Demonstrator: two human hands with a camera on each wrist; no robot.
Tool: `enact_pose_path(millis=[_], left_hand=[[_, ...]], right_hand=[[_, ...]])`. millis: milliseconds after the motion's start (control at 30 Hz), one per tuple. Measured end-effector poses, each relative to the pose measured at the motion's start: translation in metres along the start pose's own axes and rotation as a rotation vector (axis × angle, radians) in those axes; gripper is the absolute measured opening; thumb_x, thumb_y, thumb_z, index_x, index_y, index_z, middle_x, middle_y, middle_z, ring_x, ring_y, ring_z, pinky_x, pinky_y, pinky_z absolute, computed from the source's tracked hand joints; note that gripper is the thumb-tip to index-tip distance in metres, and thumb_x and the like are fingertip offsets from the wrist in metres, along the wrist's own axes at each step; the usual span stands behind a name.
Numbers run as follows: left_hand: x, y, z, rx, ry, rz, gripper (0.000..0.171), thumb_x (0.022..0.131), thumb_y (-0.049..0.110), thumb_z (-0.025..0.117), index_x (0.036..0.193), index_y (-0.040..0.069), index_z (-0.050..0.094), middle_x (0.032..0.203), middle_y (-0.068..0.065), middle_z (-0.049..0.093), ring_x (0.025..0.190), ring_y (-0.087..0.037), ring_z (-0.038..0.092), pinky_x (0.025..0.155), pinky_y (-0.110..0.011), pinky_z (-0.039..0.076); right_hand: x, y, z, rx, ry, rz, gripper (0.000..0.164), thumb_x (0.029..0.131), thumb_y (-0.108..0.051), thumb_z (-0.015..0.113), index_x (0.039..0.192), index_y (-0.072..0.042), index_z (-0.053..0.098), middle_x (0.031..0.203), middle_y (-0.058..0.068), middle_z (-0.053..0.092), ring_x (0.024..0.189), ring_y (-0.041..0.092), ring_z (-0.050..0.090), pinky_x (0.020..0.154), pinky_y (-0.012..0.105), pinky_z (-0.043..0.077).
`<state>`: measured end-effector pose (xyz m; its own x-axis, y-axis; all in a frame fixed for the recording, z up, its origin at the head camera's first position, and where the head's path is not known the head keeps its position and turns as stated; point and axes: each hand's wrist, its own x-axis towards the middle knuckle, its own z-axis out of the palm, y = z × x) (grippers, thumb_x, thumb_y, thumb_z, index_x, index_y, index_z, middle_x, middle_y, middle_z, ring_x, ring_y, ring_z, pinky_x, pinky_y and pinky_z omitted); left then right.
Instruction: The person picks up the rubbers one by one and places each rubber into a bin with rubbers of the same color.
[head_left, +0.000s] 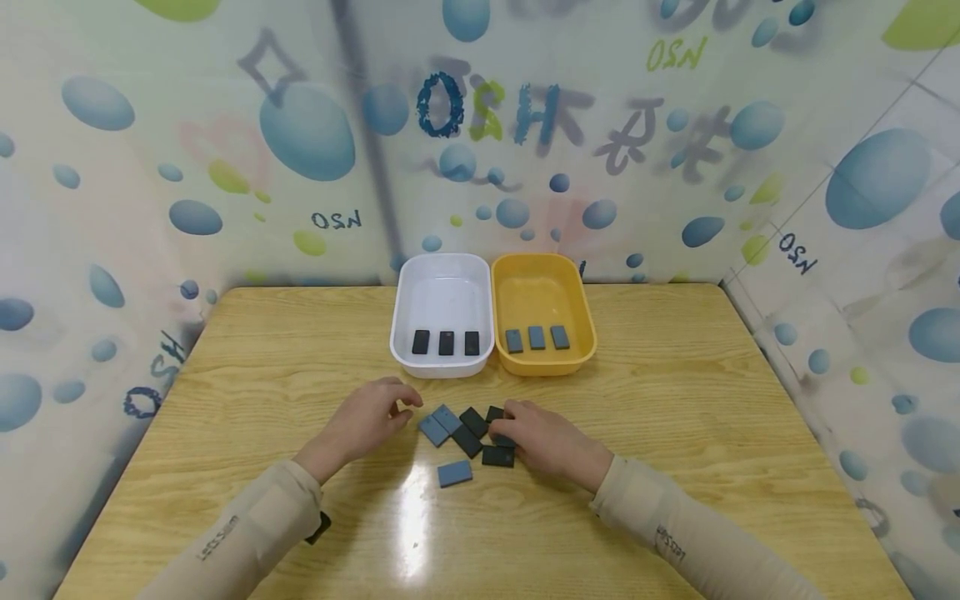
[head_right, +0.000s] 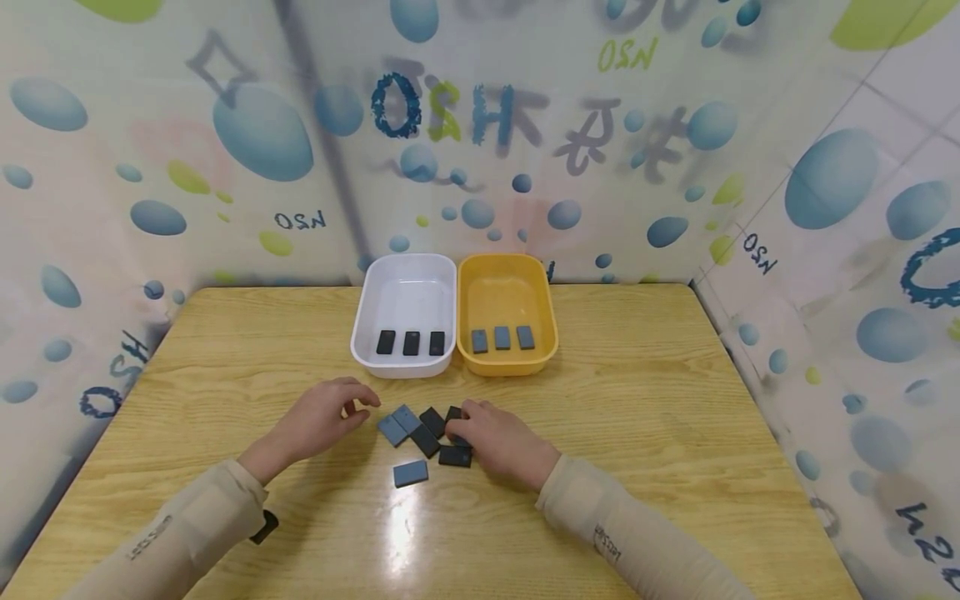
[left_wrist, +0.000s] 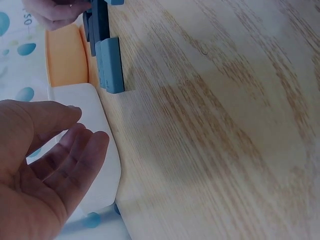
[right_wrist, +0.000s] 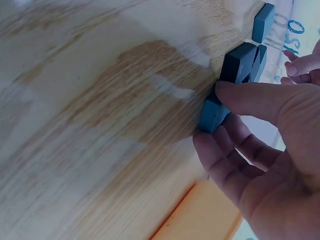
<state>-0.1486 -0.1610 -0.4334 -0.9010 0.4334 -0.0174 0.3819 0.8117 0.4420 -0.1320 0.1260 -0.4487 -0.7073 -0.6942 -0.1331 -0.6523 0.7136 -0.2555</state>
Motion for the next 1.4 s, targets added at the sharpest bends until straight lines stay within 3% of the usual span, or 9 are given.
enact_pose_path(millis=[633, 900, 1400], left_hand=[[0.0, 0.0, 0.0, 0.009, 0.021, 0.023, 0.015, 0.085, 0.007, 0.07, 0.099, 0.012, 0.073, 0.096, 0.0, 0.07, 0.075, -0.009, 0.063, 0.066, -0.025, 0.053], [0.0, 0.0, 0.001, 0.007, 0.03, 0.023, 0.015, 0.085, 0.006, 0.071, 0.099, 0.011, 0.073, 0.095, 0.0, 0.07, 0.074, -0.009, 0.063, 0.066, -0.025, 0.054], [-0.001, 0.002, 0.0, -0.002, 0.022, 0.004, 0.015, 0.086, 0.006, 0.07, 0.099, 0.012, 0.073, 0.096, -0.001, 0.07, 0.074, -0.01, 0.063, 0.066, -0.026, 0.054]], right_hand=[[-0.005, 0.0, -0.008, 0.001, -0.027, 0.034, 0.029, 0.087, -0.006, 0.069, 0.107, -0.026, 0.065, 0.102, 0.0, 0.058, 0.09, 0.014, 0.056, 0.08, 0.032, 0.054], [-0.008, 0.002, -0.011, -0.024, 0.02, 0.018, 0.027, 0.083, -0.01, 0.074, 0.104, -0.025, 0.065, 0.098, -0.001, 0.059, 0.087, 0.014, 0.056, 0.075, 0.032, 0.052], [-0.011, 0.01, -0.019, 0.008, 0.028, 0.04, 0.034, 0.082, -0.004, 0.068, 0.109, -0.023, 0.065, 0.101, -0.002, 0.06, 0.086, 0.012, 0.055, 0.075, 0.031, 0.052]])
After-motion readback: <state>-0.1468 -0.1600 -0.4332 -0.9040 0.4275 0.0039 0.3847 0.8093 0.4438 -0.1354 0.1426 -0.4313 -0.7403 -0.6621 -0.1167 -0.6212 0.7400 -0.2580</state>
